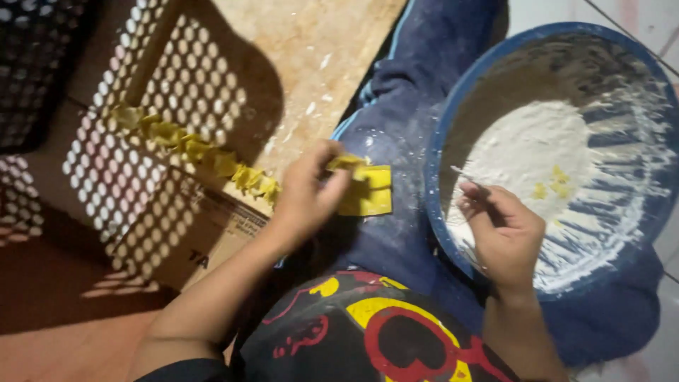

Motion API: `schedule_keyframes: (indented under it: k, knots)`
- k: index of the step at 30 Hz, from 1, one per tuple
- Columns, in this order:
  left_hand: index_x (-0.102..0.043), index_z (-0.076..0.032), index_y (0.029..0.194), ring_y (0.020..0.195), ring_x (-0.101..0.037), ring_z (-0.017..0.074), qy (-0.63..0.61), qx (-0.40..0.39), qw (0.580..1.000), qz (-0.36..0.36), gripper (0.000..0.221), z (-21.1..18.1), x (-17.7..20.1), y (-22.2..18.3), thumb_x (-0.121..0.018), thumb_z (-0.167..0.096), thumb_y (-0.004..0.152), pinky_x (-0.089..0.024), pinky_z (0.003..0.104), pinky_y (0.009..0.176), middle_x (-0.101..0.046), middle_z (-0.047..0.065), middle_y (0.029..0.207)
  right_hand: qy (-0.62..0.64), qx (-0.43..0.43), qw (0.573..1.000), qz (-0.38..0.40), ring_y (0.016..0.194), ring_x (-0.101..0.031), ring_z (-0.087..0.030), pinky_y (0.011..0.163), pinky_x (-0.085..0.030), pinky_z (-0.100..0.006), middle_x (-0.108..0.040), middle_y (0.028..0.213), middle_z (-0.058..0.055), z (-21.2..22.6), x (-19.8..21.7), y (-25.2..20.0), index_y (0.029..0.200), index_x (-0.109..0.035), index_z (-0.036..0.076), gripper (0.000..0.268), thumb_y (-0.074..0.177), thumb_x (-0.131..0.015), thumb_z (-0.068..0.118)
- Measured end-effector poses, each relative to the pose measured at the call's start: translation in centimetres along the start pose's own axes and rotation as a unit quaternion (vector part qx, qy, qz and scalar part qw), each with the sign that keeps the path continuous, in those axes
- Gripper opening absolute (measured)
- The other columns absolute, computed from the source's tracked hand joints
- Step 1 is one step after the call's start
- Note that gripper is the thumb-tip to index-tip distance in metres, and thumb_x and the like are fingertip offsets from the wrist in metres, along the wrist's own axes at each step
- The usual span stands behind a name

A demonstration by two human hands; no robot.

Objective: Filling and folding square dumpling wrappers with a mixture from a bowl and placing them on a board.

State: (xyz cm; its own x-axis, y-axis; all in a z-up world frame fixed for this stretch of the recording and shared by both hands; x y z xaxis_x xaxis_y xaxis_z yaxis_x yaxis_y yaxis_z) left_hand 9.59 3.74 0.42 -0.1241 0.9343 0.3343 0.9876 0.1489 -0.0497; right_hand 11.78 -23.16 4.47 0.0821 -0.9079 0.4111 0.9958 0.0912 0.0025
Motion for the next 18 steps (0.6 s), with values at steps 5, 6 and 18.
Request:
schedule_keyframes:
  k: [5, 6, 18]
  knots:
    - [-0.062, -0.013, 0.109, 0.094, -0.068, 0.0463, 0.218, 0.16, 0.961, -0.064, 0.027, 10.3, 6.2, -2.5, -0.07, -0.031, 0.091, -0.05, 0.058, 0.086, -0.073, 0.019, 0.096, -0.011, -0.028, 1.0, -0.006, 0.091, -0.061, -0.015, 0.088, -0.056, -0.035, -0.072, 0.092, -0.018, -1.4, 0.2, -0.4, 0.104, -0.076, -0.006, 0.013, 0.094, -0.074, -0.012]
    - [-0.062, -0.013, 0.109, 0.094, -0.068, 0.0463, 0.217, 0.16, 0.961, -0.063, 0.027, 12.0, 6.0, -2.9, -0.07, -0.031, 0.091, -0.05, 0.058, 0.086, -0.073, 0.019, 0.096, -0.012, -0.028, 1.0, -0.006, 0.091, -0.061, -0.015, 0.088, -0.056, -0.035, -0.072, 0.092, -0.018, -1.2, 0.1, -0.4, 0.104, -0.076, -0.006, 0.013, 0.094, -0.074, -0.012]
    - [-0.064, -0.021, 0.104, 0.117, -0.066, 0.0202, 0.483, -0.042, 0.874, -0.038, 0.022, 13.5, 2.9, -5.1, -0.076, -0.021, 0.086, -0.037, 0.044, 0.117, -0.072, 0.003, 0.101, -0.027, -0.073, 0.997, -0.007, 0.09, -0.065, -0.013, 0.091, -0.056, -0.035, -0.074, 0.088, -0.014, -3.3, 1.5, -0.9, 0.1, -0.076, -0.002, 0.009, 0.093, -0.074, -0.007]
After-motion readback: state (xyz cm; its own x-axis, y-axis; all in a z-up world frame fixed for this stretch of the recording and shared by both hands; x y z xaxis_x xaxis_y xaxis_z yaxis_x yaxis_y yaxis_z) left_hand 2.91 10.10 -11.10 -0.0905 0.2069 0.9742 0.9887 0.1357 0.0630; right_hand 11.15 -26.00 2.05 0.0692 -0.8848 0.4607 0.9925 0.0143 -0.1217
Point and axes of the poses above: each hand's wrist, its own y-axis towards the middle knuckle, its own x-axis out of the back of the hand, z = x × y, the point moved 9 cm from there along y, towards the middle knuckle
